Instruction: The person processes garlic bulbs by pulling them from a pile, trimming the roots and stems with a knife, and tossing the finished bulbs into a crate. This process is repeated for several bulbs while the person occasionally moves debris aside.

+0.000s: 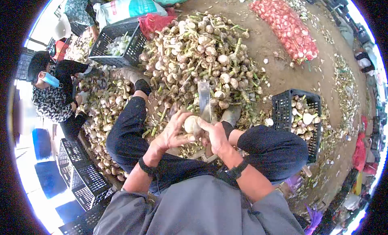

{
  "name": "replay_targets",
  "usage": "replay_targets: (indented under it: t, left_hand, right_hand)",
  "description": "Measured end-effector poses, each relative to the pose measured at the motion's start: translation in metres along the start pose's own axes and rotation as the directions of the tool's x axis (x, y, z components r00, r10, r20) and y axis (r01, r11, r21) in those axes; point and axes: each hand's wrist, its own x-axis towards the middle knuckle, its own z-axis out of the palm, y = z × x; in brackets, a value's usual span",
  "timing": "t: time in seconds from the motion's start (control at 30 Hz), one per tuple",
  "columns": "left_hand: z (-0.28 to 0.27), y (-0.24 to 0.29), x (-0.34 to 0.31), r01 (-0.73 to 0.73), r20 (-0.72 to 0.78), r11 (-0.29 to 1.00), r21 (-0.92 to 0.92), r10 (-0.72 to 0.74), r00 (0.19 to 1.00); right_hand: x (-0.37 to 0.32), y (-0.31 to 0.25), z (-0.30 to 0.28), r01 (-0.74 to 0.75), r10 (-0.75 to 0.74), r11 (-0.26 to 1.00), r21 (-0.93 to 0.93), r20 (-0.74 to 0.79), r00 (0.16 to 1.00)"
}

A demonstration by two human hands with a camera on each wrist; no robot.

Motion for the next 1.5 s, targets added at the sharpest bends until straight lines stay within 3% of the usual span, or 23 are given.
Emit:
replay_targets:
  t: [0.13, 0.17, 0.2, 0.23, 0.27, 0.3, 0.33, 0.37, 0.57, 0.67, 0.7, 0.8, 0.83, 0.93, 1.03, 1.07, 1.1, 1.13, 1.2, 1.27, 1.33, 1.4, 1.5]
  left_hand:
    - [0.002, 0.010, -0.001, 0.068, -0.096, 0.961, 0.267, -0.044, 0.994]
    - [0.007, 0.013, -0.002, 0.125, -0.152, 0.989, 0.082, -0.112, 0.982]
    - [0.016, 0.022, -0.003, 0.178, -0.214, 0.946, -0.269, -0.239, 0.947]
    - [0.028, 0.026, 0.000, 0.218, -0.206, 0.790, -0.573, -0.395, 0.895]
    - [0.035, 0.026, 0.003, 0.209, -0.143, 0.545, -0.812, -0.533, 0.834]
    - [0.035, 0.020, 0.004, 0.208, -0.147, 0.547, -0.811, -0.533, 0.833]
    - [0.032, 0.013, 0.008, 0.244, -0.039, 0.344, -0.907, -0.645, 0.763]
    - [0.030, 0.006, 0.009, 0.253, 0.089, 0.121, -0.960, -0.723, 0.685]
    - [0.032, -0.010, 0.003, 0.369, -0.008, 0.356, -0.859, -0.729, 0.684]
    - [0.026, -0.010, 0.003, 0.383, -0.066, 0.488, -0.784, -0.680, 0.730]
    - [0.024, -0.009, 0.001, 0.408, -0.064, 0.530, -0.744, -0.664, 0.745]
    - [0.009, -0.002, 0.003, 0.401, -0.108, 0.578, -0.711, -0.653, 0.750]
    - [0.007, -0.012, -0.002, 0.421, -0.090, 0.601, -0.679, -0.638, 0.765]
    - [-0.010, -0.020, -0.011, 0.422, -0.156, 0.597, -0.682, -0.682, 0.714]
    - [-0.070, -0.021, -0.043, 0.413, -0.620, 0.834, -0.367, -0.550, 0.560]
    - [-0.101, -0.001, -0.051, 0.601, -0.760, 0.796, 0.072, -0.347, 0.550]
    - [-0.125, 0.021, -0.053, 0.760, -0.809, 0.619, 0.197, -0.336, 0.482]
    - [-0.137, 0.016, -0.065, 0.789, -0.854, 0.377, 0.485, 0.013, 0.519]
    - [-0.144, 0.017, -0.068, 0.689, -0.792, 0.429, 0.583, 0.114, 0.600]
    - [-0.113, 0.001, -0.058, 0.645, -0.763, 0.760, 0.078, -0.371, 0.529]
    - [-0.064, -0.026, -0.027, 0.616, -0.591, 0.783, -0.081, -0.536, 0.603]
    - [-0.022, -0.035, 0.015, 0.736, -0.200, 0.609, -0.296, -0.793, 0.576]
    - [0.057, -0.105, 0.040, 0.700, -0.062, 0.644, -0.309, -0.748, 0.661]
  right_hand:
    - [0.001, 0.018, -0.008, 0.152, -0.153, 0.980, -0.131, 0.005, 0.988]
    - [0.003, 0.021, -0.006, 0.373, -0.373, 0.873, -0.315, 0.061, 0.926]
    - [0.006, 0.022, -0.005, 0.559, -0.558, 0.685, -0.467, 0.157, 0.815]
    - [0.003, 0.017, -0.002, 0.626, -0.631, 0.488, -0.609, 0.249, 0.735]
    - [0.001, 0.012, 0.000, 0.630, -0.633, 0.485, -0.607, 0.254, 0.732]
    - [-0.002, 0.010, 0.002, 0.562, -0.568, 0.449, -0.695, 0.264, 0.780]
    - [-0.004, 0.009, 0.002, 0.490, -0.500, 0.400, -0.775, 0.264, 0.825]
    - [-0.004, 0.012, 0.003, 0.536, -0.542, 0.411, -0.737, 0.275, 0.794]
    - [0.000, 0.008, 0.001, 0.533, -0.620, 0.148, -0.833, 0.342, 0.706]
    - [0.003, 0.004, 0.004, 0.536, -0.603, 0.173, -0.827, 0.341, 0.722]
    - [0.019, 0.006, -0.008, 0.306, -0.454, 0.120, -0.945, 0.221, 0.863]
    - [0.059, 0.031, -0.066, 0.202, -0.435, 0.044, -0.978, 0.164, 0.885]
    - [0.051, 0.029, -0.062, 0.226, -0.480, 0.199, -0.953, 0.106, 0.871]
    - [0.045, 0.016, -0.054, 0.217, -0.454, 0.353, -0.910, 0.036, 0.890]
    - [0.054, 0.017, -0.071, 0.156, -0.550, 0.534, -0.831, -0.201, 0.811]
    - [0.058, 0.017, -0.078, 0.121, -0.547, 0.595, -0.794, -0.289, 0.786]
    - [0.062, 0.016, -0.084, 0.155, -0.524, 0.695, -0.702, -0.347, 0.778]
    - [0.060, 0.008, -0.079, 0.156, -0.444, 0.797, -0.584, -0.392, 0.806]
    - [0.064, 0.005, -0.074, 0.251, -0.384, 0.897, -0.365, -0.360, 0.850]
    - [0.065, 0.003, -0.064, 0.265, -0.369, 0.913, -0.309, -0.351, 0.861]
    - [0.062, -0.003, -0.053, 0.282, -0.359, 0.926, -0.251, -0.350, 0.866]
    - [0.057, -0.010, -0.049, 0.325, -0.377, 0.925, -0.196, -0.381, 0.844]
    - [0.059, -0.006, -0.066, 0.306, -0.369, 0.928, -0.214, -0.402, 0.838]
